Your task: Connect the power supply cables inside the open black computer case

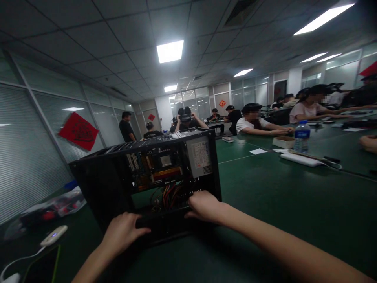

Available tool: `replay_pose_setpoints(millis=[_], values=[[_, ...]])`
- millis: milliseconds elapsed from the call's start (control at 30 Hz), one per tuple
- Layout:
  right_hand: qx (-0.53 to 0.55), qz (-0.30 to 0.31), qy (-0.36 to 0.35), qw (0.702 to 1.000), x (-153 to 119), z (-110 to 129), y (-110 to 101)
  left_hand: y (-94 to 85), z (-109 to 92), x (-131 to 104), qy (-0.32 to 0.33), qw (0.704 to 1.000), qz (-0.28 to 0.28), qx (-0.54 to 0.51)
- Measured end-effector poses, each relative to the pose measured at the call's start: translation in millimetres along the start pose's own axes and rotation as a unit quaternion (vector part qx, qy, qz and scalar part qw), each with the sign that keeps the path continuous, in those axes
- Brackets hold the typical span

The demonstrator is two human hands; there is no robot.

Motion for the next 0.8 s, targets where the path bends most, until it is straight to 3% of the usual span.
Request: replay_pose_setpoints(millis=[300, 467, 633, 800], values=[[-0.008, -0.008, -0.014, 1.0, -11, -14, 0, 0.6, -6, -7, -0.041, 0.997, -0.059, 0.029], [-0.018, -0.003, -0.004, 1.0, -26, -29, 5, 6.2, -25, -10, -0.022, 0.996, -0.08, 0.022], [-0.017, -0.016, -0.01, 1.0, -65, -73, 18, 11.1, -78, -12, 0.028, 0.996, -0.079, 0.012], [0.017, 0.038, 0.013, 0.999, -106, -150, 33, 11.0, -159, -2, 0.084, 0.992, -0.092, -0.02]])
Point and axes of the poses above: each hand's wrist, its own x-axis towards the middle knuckle, its own y-axis out of the palm, z = x × y, the point moved 5 cm from there along x, towards the middle knuckle, and after that the axes turned 11 degrees about z, right-handed, at the moved point
